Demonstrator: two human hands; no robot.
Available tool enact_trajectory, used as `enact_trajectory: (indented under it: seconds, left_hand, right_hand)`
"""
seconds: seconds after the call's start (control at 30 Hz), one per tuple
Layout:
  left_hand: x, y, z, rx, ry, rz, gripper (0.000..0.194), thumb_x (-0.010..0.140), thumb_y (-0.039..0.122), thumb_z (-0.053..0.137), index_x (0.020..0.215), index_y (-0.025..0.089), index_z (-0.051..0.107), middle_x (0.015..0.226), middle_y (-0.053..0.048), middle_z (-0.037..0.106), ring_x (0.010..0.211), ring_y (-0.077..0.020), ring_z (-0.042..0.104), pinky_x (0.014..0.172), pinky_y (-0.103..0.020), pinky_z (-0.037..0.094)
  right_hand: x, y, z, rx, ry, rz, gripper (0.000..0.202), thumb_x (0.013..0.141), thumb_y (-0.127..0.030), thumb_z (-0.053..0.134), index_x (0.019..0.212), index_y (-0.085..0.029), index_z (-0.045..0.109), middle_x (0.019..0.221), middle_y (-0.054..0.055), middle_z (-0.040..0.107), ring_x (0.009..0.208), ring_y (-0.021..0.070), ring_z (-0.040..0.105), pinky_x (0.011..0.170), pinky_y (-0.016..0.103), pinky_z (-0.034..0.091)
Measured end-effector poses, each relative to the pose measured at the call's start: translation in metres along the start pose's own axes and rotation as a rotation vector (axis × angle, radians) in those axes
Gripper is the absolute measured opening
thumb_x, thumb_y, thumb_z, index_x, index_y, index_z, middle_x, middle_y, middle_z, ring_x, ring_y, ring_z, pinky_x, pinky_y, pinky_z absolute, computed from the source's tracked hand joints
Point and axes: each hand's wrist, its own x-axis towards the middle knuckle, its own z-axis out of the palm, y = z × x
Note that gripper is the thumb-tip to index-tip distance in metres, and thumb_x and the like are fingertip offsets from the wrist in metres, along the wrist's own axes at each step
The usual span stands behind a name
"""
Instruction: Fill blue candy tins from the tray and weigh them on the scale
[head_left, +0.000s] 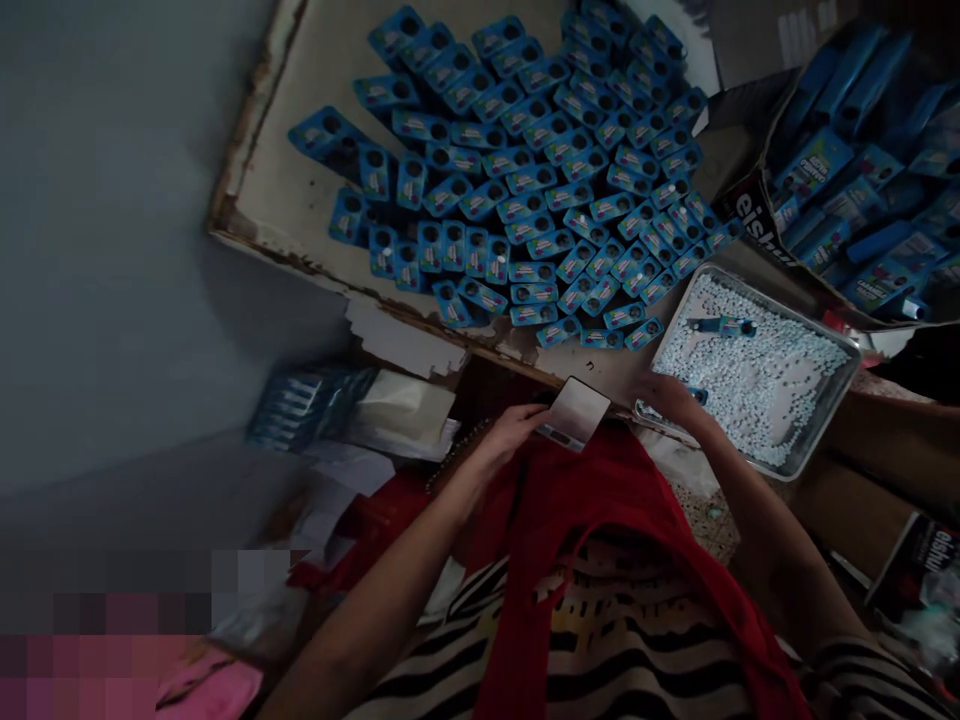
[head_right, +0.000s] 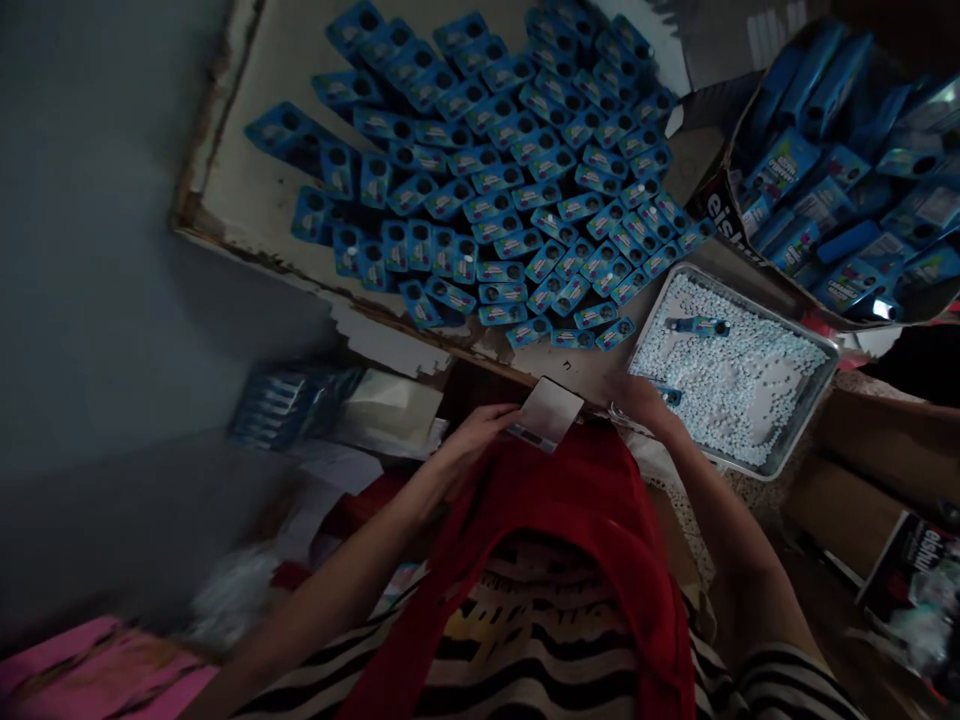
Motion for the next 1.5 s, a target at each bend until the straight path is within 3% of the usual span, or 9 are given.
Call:
enact_trajectory:
  seconds: [0.17,0.33,0.47,0.6,0.73,0.9,1.03,1.27,1.5]
  left_hand:
    - [0.040,-0.001,0.027,-0.016,-0.009,0.006,0.033,0.108,0.044,0.077,0.120,0.013,0.074,0.113,-0.008,0.077,0.097,-0.0202,0.075,0.090,-0.038,0.067]
    - [0.080,0.015,0.076,0.087,-0.008,0.073,0.033,0.111,0.043,0.075,0.126,0.013,0.072,0.118,-0.009,0.075,0.102,-0.0213,0.076,0.090,-0.039,0.069]
    - [0.083,0.027,0.099,0.266,0.109,0.209,0.032,0.108,0.040,0.077,0.126,0.013,0.073,0.124,-0.011,0.075,0.111,-0.0250,0.075,0.100,-0.046,0.066]
    - [0.058,0.047,0.087,0.510,0.264,0.414,0.022,0.104,0.027,0.073,0.122,0.017,0.080,0.134,-0.020,0.074,0.134,-0.0392,0.068,0.121,-0.057,0.051]
    - [0.052,0.082,0.066,0.695,0.342,0.646,0.035,0.106,0.033,0.068,0.137,0.021,0.077,0.154,-0.021,0.067,0.156,-0.0435,0.050,0.136,-0.060,0.030]
    - [0.086,0.105,0.069,0.875,0.277,0.858,0.043,0.099,0.047,0.080,0.132,0.020,0.079,0.148,-0.022,0.070,0.148,-0.0455,0.055,0.136,-0.062,0.027]
    - [0.107,0.096,0.077,0.884,0.344,0.872,0.050,0.102,0.062,0.072,0.125,0.018,0.077,0.138,-0.024,0.071,0.141,-0.0459,0.057,0.137,-0.065,0.022]
    - [0.121,0.087,0.074,0.845,0.496,0.824,0.049,0.102,0.067,0.067,0.113,0.019,0.073,0.130,-0.026,0.070,0.136,-0.0466,0.058,0.137,-0.068,0.020]
    - [0.120,0.089,0.082,0.753,0.612,0.733,0.062,0.097,0.068,0.078,0.129,0.016,0.070,0.157,-0.033,0.054,0.157,-0.0519,0.042,0.137,-0.071,0.018]
  right_hand:
    - [0.004,0.003,-0.017,0.067,0.050,0.165,0.025,0.108,-0.032,0.066,0.127,-0.023,0.080,0.079,0.003,0.080,0.083,0.0256,0.082,0.081,0.032,0.060]
    - [0.010,-0.008,-0.015,0.123,0.161,0.159,0.023,0.106,-0.031,0.066,0.123,-0.022,0.078,0.096,0.007,0.083,0.092,0.0276,0.081,0.085,0.035,0.060]
    - [0.016,-0.009,-0.017,0.103,0.297,0.163,0.029,0.101,-0.026,0.064,0.127,-0.019,0.075,0.120,0.017,0.079,0.111,0.0348,0.076,0.101,0.047,0.060]
    - [0.023,-0.010,-0.028,-0.193,0.384,-0.032,0.055,0.097,-0.015,0.065,0.153,-0.014,0.066,0.160,0.029,0.060,0.149,0.0485,0.054,0.122,0.068,0.045]
    - [0.053,-0.012,-0.044,-0.525,0.304,-0.383,0.068,0.109,-0.009,0.046,0.176,-0.019,0.045,0.183,0.023,0.040,0.173,0.0438,0.028,0.132,0.069,0.032]
    - [0.091,-0.007,-0.049,-0.616,0.112,-0.533,0.065,0.114,-0.017,0.046,0.179,-0.014,0.040,0.174,0.025,0.053,0.168,0.0414,0.038,0.132,0.067,0.034]
    - [0.099,0.001,-0.043,-0.586,0.127,-0.485,0.074,0.113,-0.032,0.057,0.180,-0.008,0.036,0.165,0.030,0.058,0.155,0.0446,0.050,0.127,0.065,0.040]
    - [0.111,0.010,-0.045,-0.568,0.134,-0.470,0.060,0.118,-0.031,0.043,0.175,-0.013,0.049,0.163,0.028,0.060,0.147,0.0455,0.053,0.121,0.066,0.043]
    - [0.114,0.017,-0.038,-0.586,0.137,-0.496,0.059,0.118,-0.025,0.034,0.175,-0.022,0.050,0.171,0.026,0.054,0.147,0.0451,0.054,0.120,0.066,0.041]
